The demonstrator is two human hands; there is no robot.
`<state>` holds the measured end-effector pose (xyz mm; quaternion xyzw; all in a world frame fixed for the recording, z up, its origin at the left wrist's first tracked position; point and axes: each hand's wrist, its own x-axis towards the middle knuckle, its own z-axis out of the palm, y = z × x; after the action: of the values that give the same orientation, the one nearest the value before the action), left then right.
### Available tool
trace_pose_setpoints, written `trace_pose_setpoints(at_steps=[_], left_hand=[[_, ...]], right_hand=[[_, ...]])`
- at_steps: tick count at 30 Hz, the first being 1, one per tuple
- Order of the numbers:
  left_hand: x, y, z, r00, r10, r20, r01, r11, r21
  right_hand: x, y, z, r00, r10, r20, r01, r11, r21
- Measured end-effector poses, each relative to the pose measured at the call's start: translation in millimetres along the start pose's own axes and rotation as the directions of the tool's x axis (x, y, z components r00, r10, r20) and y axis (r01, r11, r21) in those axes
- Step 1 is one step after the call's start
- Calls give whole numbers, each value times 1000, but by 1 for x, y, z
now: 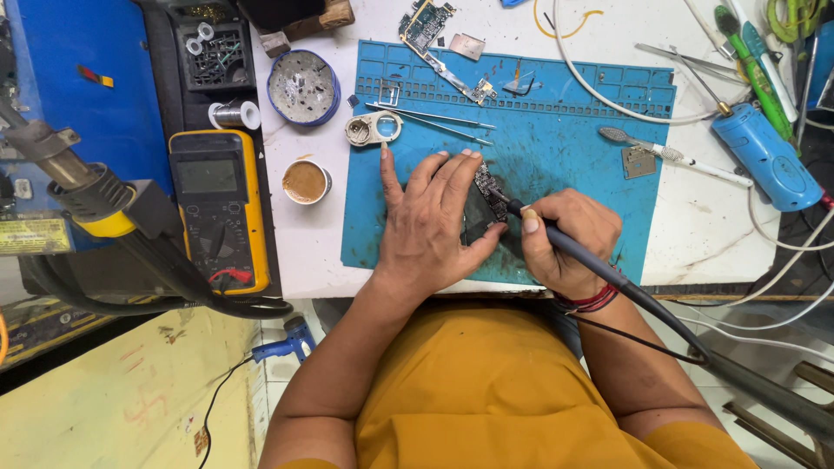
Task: The person solders components on a disassembled phone motherboard, holding the board steady with one hand while applying a soldering iron with the other. They occasionally reposition the board on the mat, dip the iron, and touch the flux container while continuing to solder different points on the board.
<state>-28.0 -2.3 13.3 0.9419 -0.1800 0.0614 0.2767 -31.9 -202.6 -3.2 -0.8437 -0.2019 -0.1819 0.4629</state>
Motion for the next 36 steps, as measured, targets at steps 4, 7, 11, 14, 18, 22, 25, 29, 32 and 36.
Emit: trace_pose_setpoints(at_steps=[4, 7, 11, 14, 18, 22, 25, 29, 32, 36], left_hand=[[0, 0, 0, 1000, 5, -12, -5, 1000, 5], [0, 0, 0, 1000, 0, 2, 0, 1000, 1], [0, 0, 0, 1000, -1, -3, 1, 1000, -6], [0, 0, 0, 1000, 6, -5, -6, 1000, 2], [0, 0, 1, 1000, -7, 9, 7, 1000, -3], [0, -1, 1, 1000, 1, -5, -1, 1000, -2], [0, 0, 1, 1000, 2, 1, -2, 1000, 13], [0, 0, 1, 1000, -3, -4, 3, 1000, 3], [0, -1, 1, 1000, 0, -4, 0, 1000, 3], [0, -1, 1, 1000, -1, -1, 1, 1000, 4]], right_hand=[[0, 0, -1, 1000, -17, 19, 17, 1000, 5], [0, -1, -1, 999, -16, 28, 16, 1000, -9], [1, -1, 0, 1000, -3, 1, 3, 1000, -13], [1, -1, -1, 1000, -11, 19, 11, 1000, -9], [1, -1, 0, 1000, -13, 9, 14, 1000, -13], [1, -1, 0, 1000, 5, 4, -5, 1000, -15], [1, 0, -1, 1000, -8, 15, 8, 1000, -10], [1, 0, -1, 1000, -15, 7, 15, 1000, 10], [1, 0, 0, 1000, -15, 13, 15, 1000, 1], [2, -1, 0, 1000, -19, 4, 19, 1000, 5]])
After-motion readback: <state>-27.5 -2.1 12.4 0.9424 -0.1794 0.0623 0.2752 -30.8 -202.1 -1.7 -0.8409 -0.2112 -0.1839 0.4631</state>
